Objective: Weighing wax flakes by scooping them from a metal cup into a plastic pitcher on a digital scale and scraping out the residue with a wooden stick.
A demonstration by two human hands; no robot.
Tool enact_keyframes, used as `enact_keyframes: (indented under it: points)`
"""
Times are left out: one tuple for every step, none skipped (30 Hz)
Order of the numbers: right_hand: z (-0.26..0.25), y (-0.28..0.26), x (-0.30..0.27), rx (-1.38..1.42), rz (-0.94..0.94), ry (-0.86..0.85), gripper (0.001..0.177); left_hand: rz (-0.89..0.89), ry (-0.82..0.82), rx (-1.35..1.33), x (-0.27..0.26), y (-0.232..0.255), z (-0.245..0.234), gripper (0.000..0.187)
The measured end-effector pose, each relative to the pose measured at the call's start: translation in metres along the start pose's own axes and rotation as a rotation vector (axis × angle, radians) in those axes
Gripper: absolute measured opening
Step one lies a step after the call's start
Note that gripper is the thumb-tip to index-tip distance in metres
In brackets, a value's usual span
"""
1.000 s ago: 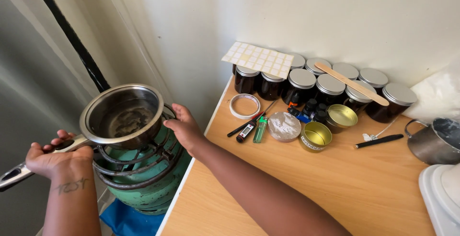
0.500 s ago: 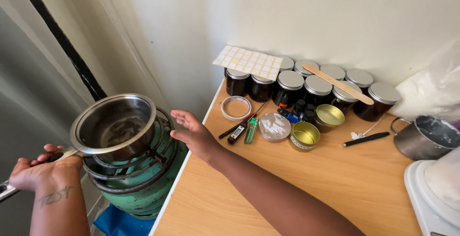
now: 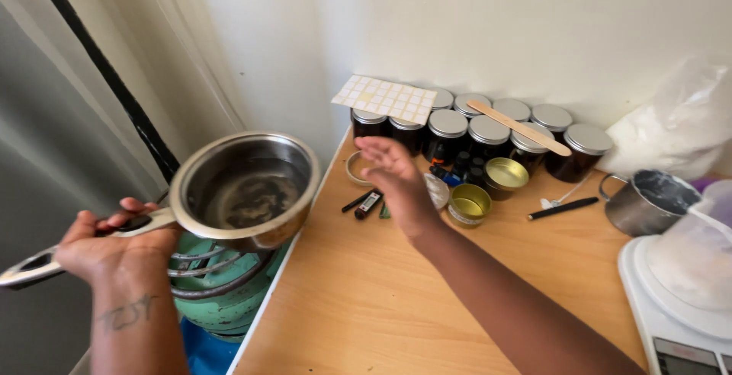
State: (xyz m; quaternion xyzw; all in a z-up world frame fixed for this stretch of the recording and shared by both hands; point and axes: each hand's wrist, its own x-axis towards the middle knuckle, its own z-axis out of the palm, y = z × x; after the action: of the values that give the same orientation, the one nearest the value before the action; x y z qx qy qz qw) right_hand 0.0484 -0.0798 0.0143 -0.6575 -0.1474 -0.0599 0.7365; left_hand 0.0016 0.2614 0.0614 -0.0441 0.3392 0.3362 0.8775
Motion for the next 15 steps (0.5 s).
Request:
enact_keyframes:
  points:
    - [-0.014, 0.004, -0.001, 0.067, -0.086, 0.046, 0.043, -0.038, -0.006, -0.010, -0.010, -0.007, -0.004, 0.023]
    - [-0.025, -0.009, -0.009, 0.062, -0.092, 0.053, 0.043, -0.048, -0.010, -0.008, -0.014, -0.017, -0.011, 0.023]
    - [-0.037, -0.022, -0.017, 0.050, -0.078, 0.115, 0.041, -0.065, -0.032, 0.042, -0.018, -0.026, -0.018, 0.022]
    - [-0.048, -0.035, -0.027, 0.040, -0.059, 0.177, 0.039, -0.080, -0.050, 0.094, -0.023, -0.036, -0.026, 0.020]
    - [-0.059, -0.049, -0.038, 0.035, -0.060, 0.186, 0.039, -0.089, -0.052, 0.099, -0.040, -0.046, -0.033, 0.020]
    - [-0.070, -0.063, -0.048, 0.006, -0.048, 0.236, 0.039, -0.132, -0.035, 0.134, -0.057, -0.055, -0.038, 0.020]
    - [-0.081, -0.077, -0.058, -0.024, -0.035, 0.286, 0.039, -0.175, -0.018, 0.170, -0.073, -0.065, -0.045, 0.020]
    - [-0.101, -0.078, -0.065, -0.027, -0.038, 0.291, 0.039, -0.180, -0.020, 0.171, -0.048, -0.076, -0.061, 0.020]
    - [-0.121, -0.079, -0.071, -0.036, -0.127, 0.282, 0.040, -0.201, -0.125, 0.242, -0.022, -0.088, -0.077, 0.026]
    - [-0.140, -0.080, -0.079, -0.045, -0.209, 0.276, 0.041, -0.222, -0.226, 0.319, 0.004, -0.099, -0.095, 0.032]
    - [-0.153, -0.094, -0.094, -0.048, -0.204, 0.283, 0.041, -0.228, -0.223, 0.325, -0.009, -0.107, -0.105, 0.032]
    - [-0.167, -0.109, -0.106, -0.213, -0.256, 0.306, 0.036, -0.251, -0.233, 0.347, -0.021, -0.115, -0.112, 0.032]
    - [-0.180, -0.124, -0.117, -0.378, -0.305, 0.329, 0.030, -0.274, -0.242, 0.369, -0.033, -0.124, -0.119, 0.033]
    - [-0.193, -0.134, -0.130, -0.382, -0.308, 0.337, 0.030, -0.282, -0.247, 0.372, -0.062, -0.129, -0.119, 0.033]
    - [-0.205, -0.143, -0.142, -0.502, -0.340, 0.431, 0.023, -0.309, -0.193, 0.368, -0.089, -0.133, -0.118, 0.028]
